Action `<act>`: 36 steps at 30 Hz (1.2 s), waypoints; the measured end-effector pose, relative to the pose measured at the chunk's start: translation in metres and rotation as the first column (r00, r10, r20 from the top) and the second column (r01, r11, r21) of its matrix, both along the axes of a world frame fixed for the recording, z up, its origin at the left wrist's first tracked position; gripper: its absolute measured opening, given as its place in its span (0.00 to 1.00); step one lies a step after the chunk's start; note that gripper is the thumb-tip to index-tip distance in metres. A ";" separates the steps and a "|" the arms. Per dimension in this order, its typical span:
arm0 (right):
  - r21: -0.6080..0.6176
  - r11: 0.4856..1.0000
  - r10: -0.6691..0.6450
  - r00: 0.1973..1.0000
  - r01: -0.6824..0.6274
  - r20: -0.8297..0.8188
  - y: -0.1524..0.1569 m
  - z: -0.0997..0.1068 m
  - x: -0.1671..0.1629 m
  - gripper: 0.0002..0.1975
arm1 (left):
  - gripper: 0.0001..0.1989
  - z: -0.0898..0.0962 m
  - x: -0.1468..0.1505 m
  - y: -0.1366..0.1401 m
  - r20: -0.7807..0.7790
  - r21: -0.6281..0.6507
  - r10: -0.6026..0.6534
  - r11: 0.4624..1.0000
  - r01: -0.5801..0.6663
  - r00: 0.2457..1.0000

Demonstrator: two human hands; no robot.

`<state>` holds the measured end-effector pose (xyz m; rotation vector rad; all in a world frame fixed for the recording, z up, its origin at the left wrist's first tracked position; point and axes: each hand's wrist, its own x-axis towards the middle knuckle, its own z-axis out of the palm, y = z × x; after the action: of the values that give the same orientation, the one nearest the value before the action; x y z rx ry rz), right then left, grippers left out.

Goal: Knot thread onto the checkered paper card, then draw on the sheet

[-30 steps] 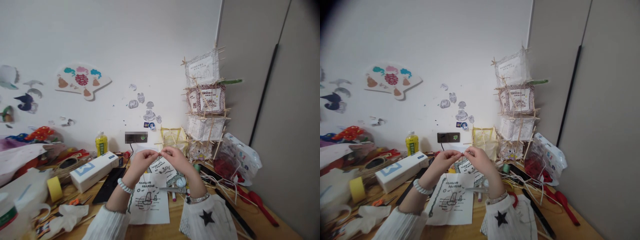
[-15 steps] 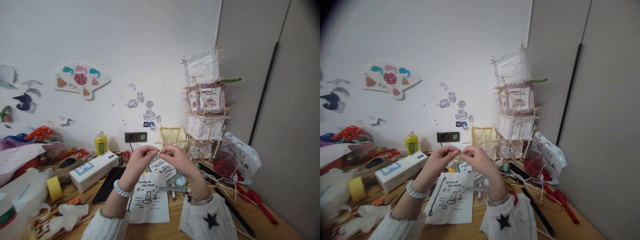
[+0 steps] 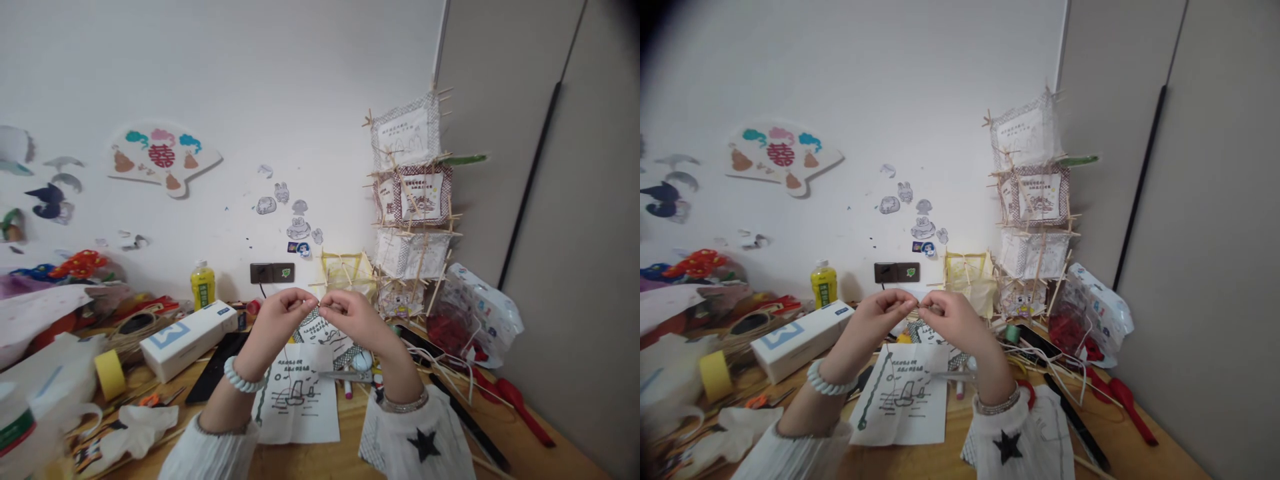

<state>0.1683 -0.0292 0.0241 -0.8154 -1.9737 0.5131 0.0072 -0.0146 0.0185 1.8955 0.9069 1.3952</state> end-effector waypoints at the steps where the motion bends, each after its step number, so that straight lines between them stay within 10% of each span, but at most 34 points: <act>1: 0.000 1.000 0.013 1.000 -0.013 -0.004 0.000 0.000 0.001 0.08 | 0.11 0.000 0.000 0.000 -0.004 0.006 -0.003 1.000 0.003 1.000; 16: 0.087 0.996 0.027 0.995 -0.019 -0.096 0.013 -0.005 0.014 0.10 | 0.14 0.008 -0.007 -0.009 -0.078 0.107 0.012 0.994 -0.004 0.997; 24: 0.180 0.984 -0.002 0.998 0.013 -0.061 0.012 -0.004 0.005 0.12 | 0.19 0.005 -0.001 -0.013 0.089 -0.258 -0.212 0.939 0.228 0.973; 36: 0.294 0.944 -0.168 0.985 0.148 0.042 0.009 -0.003 0.003 0.09 | 0.11 0.007 -0.001 -0.008 0.176 -0.275 -0.086 0.952 0.133 0.981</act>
<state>0.1716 -0.0201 0.0208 -0.8033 -1.9643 0.0983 0.0062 -0.0225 0.0256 1.5673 0.8576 1.2561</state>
